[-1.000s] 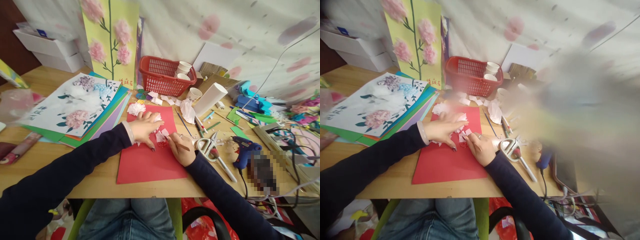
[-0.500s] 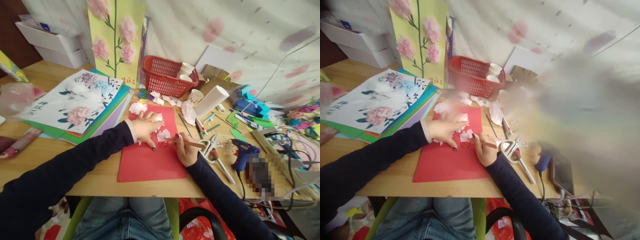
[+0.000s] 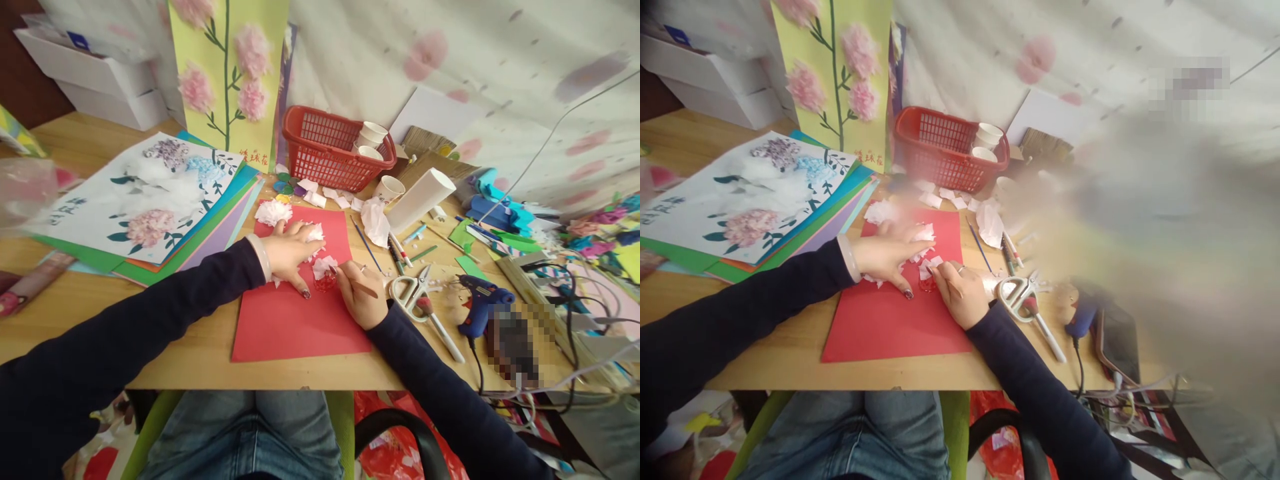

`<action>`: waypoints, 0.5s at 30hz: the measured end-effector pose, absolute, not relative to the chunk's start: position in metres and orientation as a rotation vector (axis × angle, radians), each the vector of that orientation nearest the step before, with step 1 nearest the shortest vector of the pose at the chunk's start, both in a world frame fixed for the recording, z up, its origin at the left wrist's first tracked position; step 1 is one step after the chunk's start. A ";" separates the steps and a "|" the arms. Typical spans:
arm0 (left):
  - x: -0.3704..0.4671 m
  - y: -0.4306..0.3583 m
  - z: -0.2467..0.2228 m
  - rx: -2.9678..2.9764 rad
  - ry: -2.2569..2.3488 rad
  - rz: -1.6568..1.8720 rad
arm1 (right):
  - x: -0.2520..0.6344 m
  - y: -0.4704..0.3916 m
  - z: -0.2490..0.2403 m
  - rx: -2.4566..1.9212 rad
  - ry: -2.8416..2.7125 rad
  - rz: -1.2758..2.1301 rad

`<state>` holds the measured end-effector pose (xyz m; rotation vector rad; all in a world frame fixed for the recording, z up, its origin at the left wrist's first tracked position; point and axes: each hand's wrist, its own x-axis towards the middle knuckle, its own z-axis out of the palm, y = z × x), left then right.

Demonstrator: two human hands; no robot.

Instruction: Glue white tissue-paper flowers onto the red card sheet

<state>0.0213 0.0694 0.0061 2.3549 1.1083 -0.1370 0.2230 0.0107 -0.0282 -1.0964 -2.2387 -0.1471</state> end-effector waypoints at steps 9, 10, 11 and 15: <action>0.022 0.074 -0.005 2.454 1.164 -0.072 | 0.233 0.005 -0.040 -1.166 -1.995 0.128; 0.022 0.074 -0.006 2.473 1.171 -0.062 | 0.233 0.005 -0.039 -1.158 -1.997 0.159; 0.022 0.074 -0.006 2.484 1.170 -0.056 | 0.232 0.004 -0.038 -1.146 -2.017 0.172; 0.020 0.074 -0.006 2.464 1.124 -0.025 | 0.226 0.007 -0.032 -1.100 -2.130 0.059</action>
